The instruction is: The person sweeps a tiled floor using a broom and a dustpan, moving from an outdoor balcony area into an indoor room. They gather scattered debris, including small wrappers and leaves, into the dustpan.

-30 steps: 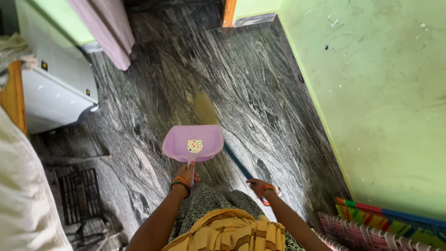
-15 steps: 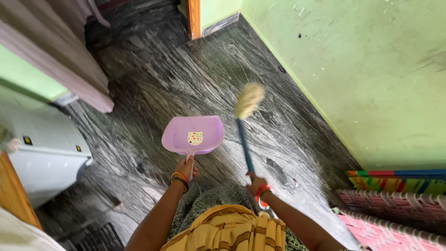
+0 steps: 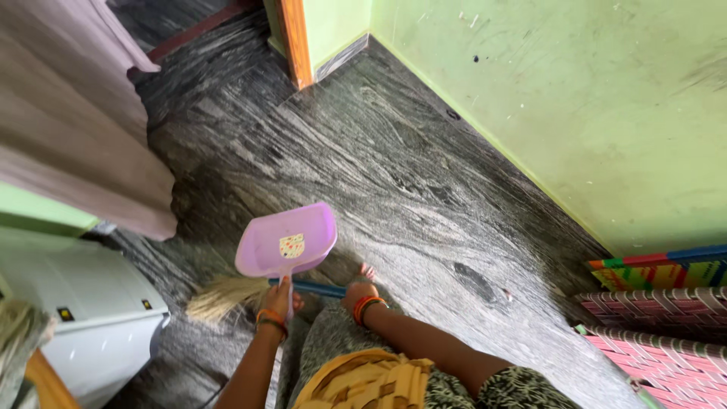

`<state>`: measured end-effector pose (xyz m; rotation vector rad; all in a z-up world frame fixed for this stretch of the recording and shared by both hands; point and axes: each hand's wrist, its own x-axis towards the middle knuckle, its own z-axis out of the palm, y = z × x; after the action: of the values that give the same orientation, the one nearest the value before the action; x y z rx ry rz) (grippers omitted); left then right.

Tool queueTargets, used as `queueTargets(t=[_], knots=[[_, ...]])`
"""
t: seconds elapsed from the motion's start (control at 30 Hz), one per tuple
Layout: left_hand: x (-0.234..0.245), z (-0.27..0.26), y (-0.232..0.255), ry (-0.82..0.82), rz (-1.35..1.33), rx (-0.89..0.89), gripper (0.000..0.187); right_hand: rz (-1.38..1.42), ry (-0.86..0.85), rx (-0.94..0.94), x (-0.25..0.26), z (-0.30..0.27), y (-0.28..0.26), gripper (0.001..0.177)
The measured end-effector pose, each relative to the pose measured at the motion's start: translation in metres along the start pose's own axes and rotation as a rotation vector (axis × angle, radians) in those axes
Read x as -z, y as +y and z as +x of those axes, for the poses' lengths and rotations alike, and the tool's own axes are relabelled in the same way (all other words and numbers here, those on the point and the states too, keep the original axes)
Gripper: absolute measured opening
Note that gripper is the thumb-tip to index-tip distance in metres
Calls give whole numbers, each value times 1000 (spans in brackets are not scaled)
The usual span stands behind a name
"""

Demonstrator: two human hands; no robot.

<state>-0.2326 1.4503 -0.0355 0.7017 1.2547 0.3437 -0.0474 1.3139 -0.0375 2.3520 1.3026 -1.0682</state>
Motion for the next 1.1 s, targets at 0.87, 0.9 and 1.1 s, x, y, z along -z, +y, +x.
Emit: queueTargets(t=[0.87, 0.9, 1.1], knots=[[-278, 230, 222, -253, 306, -52, 37, 1646, 164, -435, 191, 147, 326, 47], [-291, 238, 226, -275, 308, -60, 38, 1666, 218, -448, 166, 140, 339, 48], [-368, 287, 249, -488, 480, 74, 35, 1749, 383, -665, 94, 53, 302, 43]])
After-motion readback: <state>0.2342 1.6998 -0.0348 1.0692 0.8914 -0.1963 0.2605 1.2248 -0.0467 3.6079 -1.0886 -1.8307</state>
